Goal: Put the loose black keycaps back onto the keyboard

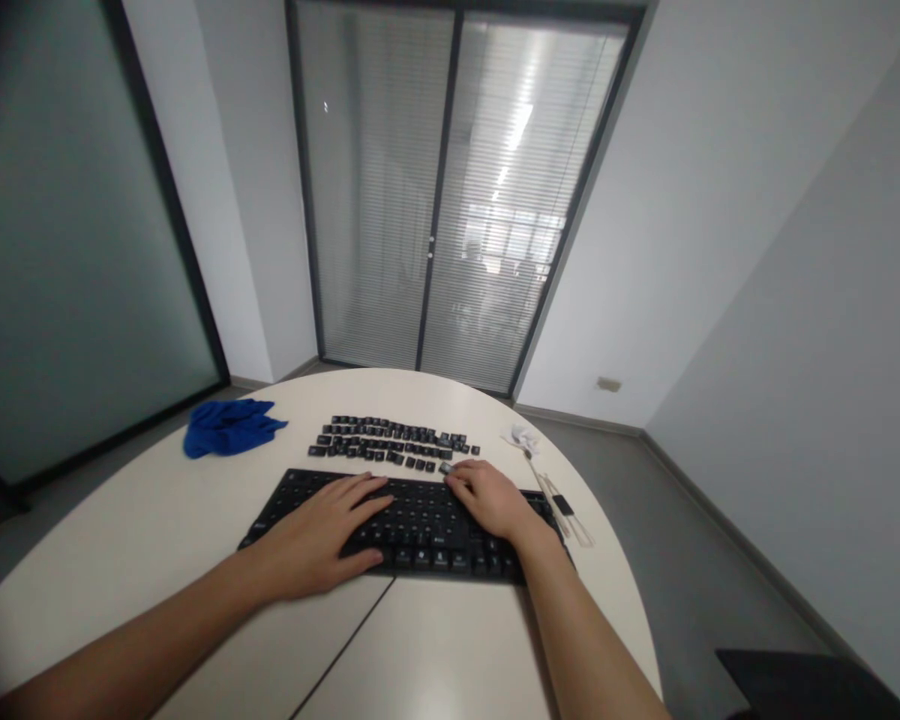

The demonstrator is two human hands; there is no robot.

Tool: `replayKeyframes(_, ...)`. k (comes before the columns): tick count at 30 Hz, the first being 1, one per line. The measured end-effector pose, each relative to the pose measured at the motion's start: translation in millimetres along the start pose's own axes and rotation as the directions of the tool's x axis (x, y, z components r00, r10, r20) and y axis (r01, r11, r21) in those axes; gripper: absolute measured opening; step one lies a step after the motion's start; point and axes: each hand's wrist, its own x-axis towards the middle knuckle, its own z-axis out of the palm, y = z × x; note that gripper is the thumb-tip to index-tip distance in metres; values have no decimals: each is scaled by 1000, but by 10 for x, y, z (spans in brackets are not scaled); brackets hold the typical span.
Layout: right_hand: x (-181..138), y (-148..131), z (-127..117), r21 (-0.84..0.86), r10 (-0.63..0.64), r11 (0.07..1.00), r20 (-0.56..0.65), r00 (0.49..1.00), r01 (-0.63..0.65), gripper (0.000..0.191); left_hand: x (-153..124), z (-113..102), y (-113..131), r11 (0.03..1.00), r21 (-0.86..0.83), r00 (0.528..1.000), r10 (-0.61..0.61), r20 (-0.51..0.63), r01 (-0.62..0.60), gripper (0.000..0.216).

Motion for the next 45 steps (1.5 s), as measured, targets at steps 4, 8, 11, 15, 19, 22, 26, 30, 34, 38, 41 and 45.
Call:
replayKeyframes(4, -24, -24, -72, 69, 74, 995, -92, 993, -68, 23, -5, 2, -14, 1000, -14, 1000, 10, -15, -10, 62)
replayKeyframes(8, -79, -42, -167, 126, 158, 982, -155, 975, -139, 16, -9, -16, -12, 1000, -19, 1000, -4, 8, 4, 62)
replayKeyframes(11, -130, -86, -242, 203, 165, 970, -140, 976, -135, 17, -14, -25, -10, 1000, -19, 1000, -2, 12, 2, 62)
replayKeyframes(15, -186, -172, -328, 293, 129, 949, -12, 992, -120, 32, -15, -32, -5, 1000, 0, 1000, -3, 7, 3, 61)
replayKeyframes(19, -212, -241, -352, 328, 138, 928, 144, 980, -179, 27, -15, -26, -16, 1000, -2, 1000, 4, 5, -4, 61)
replayKeyframes(22, -214, -271, -337, 315, 146, 928, 180, 973, -198, 29, -20, -12, -30, 1000, -10, 1000, 8, -1, -8, 61)
replayKeyframes(26, -213, -283, -324, 349, 149, 909, 238, 960, -227, 28, -24, -2, -33, 1000, -20, 1000, 11, -23, -12, 61)
replayKeyframes(30, -214, -279, -335, 387, 163, 886, 256, 953, -255, 25, -21, -6, -27, 1000, -12, 1000, 1, -9, -1, 61)
replayKeyframes(34, -216, -275, -340, 349, 152, 907, 249, 956, -236, 24, -17, -5, -29, 1000, -25, 1000, -8, -7, 8, 61)
replayKeyframes(38, -217, -265, -318, 330, 133, 919, 260, 956, -217, 22, -19, -2, -26, 1000, -28, 1000, -3, -10, 3, 61)
replayKeyframes(41, -214, -263, -299, 339, 136, 914, 262, 955, -224, 20, -20, -9, -18, 1000, -21, 1000, 5, -12, -5, 61)
replayKeyframes(45, -202, -275, -278, 346, 131, 913, 250, 959, -214, 17, -19, -9, -20, 1000, -15, 1000, 7, -12, -7, 61)
